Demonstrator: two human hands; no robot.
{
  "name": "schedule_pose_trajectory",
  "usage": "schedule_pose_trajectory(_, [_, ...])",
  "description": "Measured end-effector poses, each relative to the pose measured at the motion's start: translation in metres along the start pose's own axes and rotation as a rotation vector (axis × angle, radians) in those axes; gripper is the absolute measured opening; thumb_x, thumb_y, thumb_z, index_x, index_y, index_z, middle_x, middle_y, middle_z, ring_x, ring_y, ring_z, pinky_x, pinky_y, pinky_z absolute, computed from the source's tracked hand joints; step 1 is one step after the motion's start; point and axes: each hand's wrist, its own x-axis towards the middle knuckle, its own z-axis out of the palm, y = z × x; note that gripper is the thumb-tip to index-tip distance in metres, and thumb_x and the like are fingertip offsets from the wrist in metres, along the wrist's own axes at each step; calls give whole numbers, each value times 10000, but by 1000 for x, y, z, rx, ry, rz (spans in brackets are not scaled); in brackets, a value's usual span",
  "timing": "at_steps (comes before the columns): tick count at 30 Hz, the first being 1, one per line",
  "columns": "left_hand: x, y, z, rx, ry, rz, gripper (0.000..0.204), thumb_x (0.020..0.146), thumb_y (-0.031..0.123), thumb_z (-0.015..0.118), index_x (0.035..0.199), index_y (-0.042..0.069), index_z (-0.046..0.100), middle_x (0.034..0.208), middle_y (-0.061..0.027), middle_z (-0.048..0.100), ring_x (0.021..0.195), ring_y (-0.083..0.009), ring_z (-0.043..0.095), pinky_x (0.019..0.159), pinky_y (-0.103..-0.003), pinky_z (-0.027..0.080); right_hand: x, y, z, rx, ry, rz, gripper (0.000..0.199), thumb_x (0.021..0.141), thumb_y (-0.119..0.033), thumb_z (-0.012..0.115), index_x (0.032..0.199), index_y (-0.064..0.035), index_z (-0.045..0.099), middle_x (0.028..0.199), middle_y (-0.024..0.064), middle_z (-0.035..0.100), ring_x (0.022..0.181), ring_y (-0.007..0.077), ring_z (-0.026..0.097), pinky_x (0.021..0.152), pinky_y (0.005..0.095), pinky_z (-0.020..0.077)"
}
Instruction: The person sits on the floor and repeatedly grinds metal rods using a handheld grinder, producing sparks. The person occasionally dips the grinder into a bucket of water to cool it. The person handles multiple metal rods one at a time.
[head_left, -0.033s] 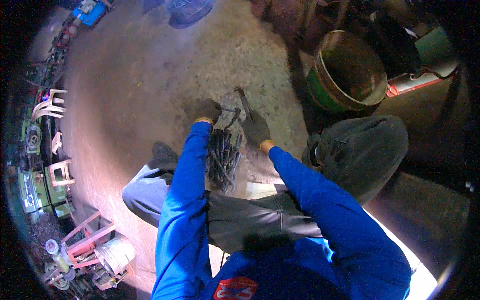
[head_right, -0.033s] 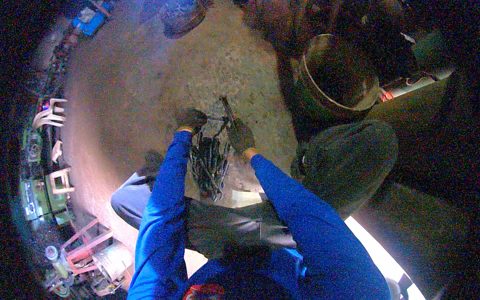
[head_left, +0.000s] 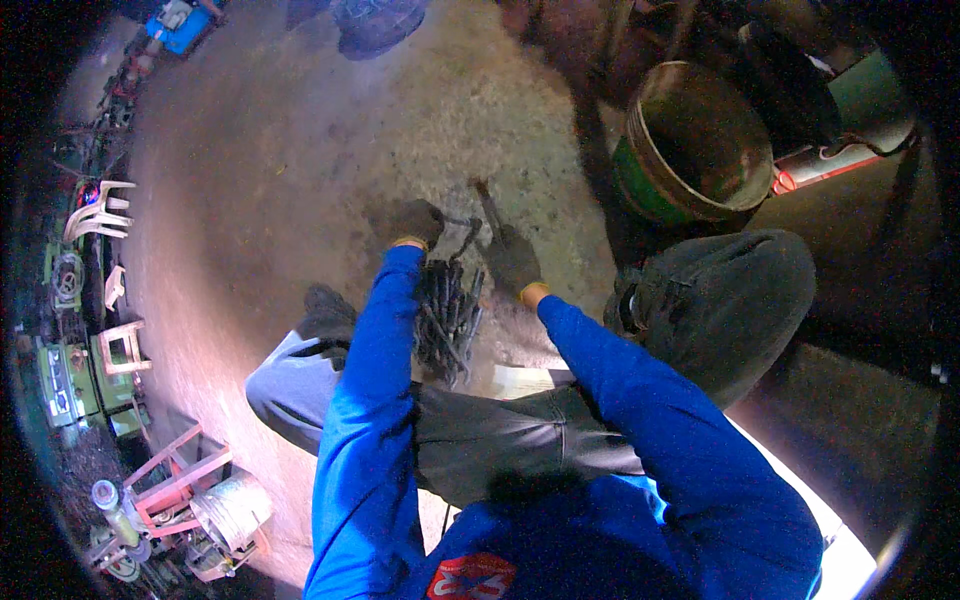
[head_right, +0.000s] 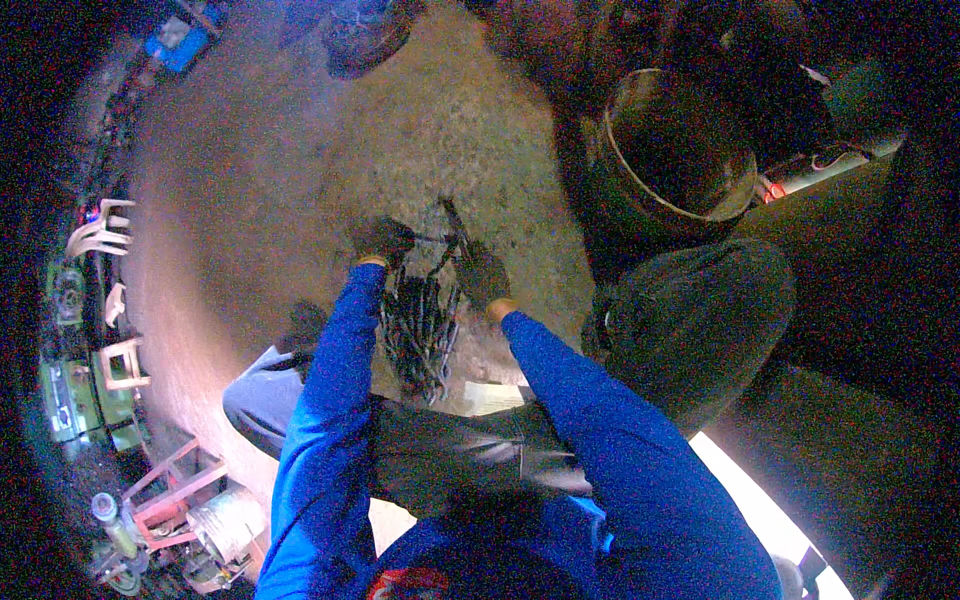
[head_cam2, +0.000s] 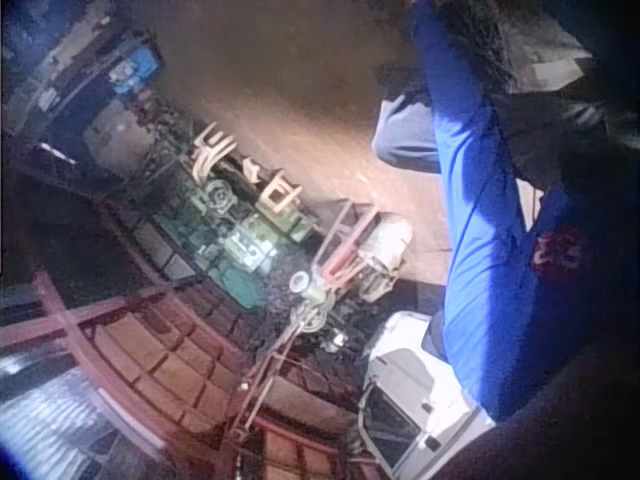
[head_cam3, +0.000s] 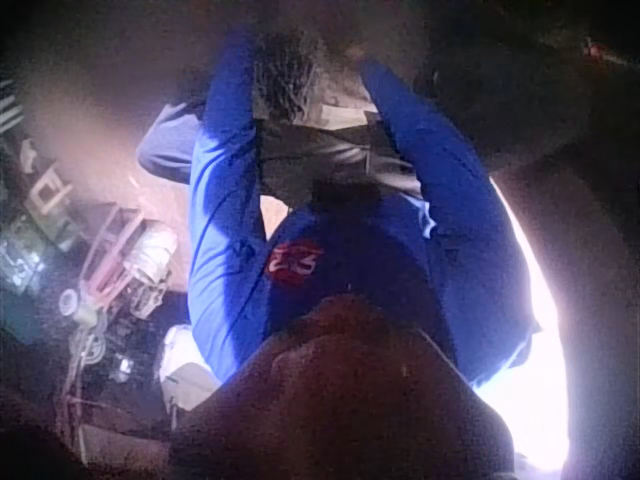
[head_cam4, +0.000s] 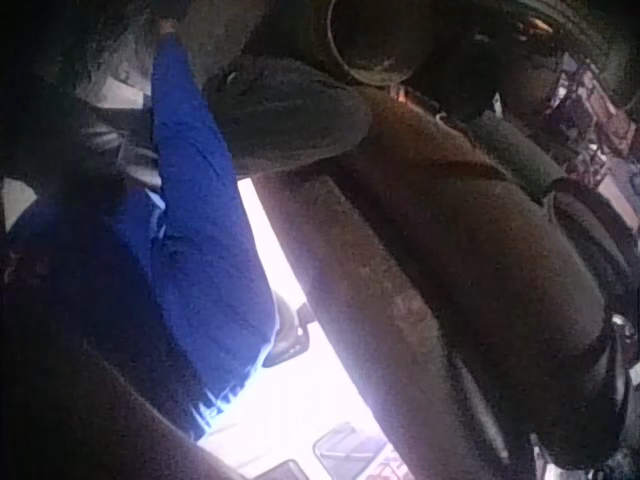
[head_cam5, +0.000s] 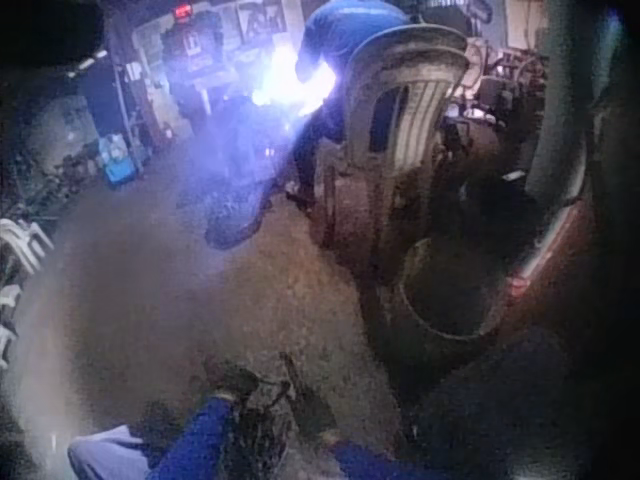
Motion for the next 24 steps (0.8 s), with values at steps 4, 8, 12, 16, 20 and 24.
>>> schedule_pose_trajectory(4, [-11,30,-21,105,74,-87,265,812,247,604,949,63,736,1036,-200,684,920,-398,658,857,-477,505,0,23,2,-46,-201,78,494,884,-446,554,1077,3,626,947,288,636,906,456,618,795,518,469])
schedule_pose_trajectory(8, [-14,5,-4,117,116,-74,259,843,239,577,955,54,720,1032,-206,678,952,-395,650,845,-493,504,4,13,6,-20,-80,-26,541,882,-477,548,1122,3,619,997,295,639,939,457,619,823,496,481])
schedule_pose_trajectory(12, [-17,23,-12,142,163,-15,247,867,232,555,946,47,699,1043,-205,670,1015,-385,629,854,-490,502,9,7,-6,184,56,34,591,878,-517,542,1125,15,617,1005,295,646,950,453,624,854,478,489])
schedule_pose_trajectory(16, [-8,32,-10,93,65,-7,225,862,196,559,966,46,690,1052,-207,661,1024,-385,620,869,-476,500,3,17,-4,-20,-66,33,588,871,-497,558,1121,33,598,1046,303,626,977,440,614,881,475,479])
schedule_pose_trajectory(20, [-14,13,2,54,60,-63,222,849,180,574,992,51,683,1075,-200,657,1018,-386,622,861,-476,502,-14,-14,-22,-19,-240,96,575,880,-463,555,1154,43,573,1132,310,594,1038,431,589,903,468,471])
schedule_pose_trajectory(24, [-9,0,15,149,123,40,225,844,179,579,998,55,688,1101,-206,647,1036,-389,613,872,-476,499,0,-18,-17,31,-167,-6,573,881,-465,552,1151,41,572,1136,300,599,1032,433,588,883,470,475])
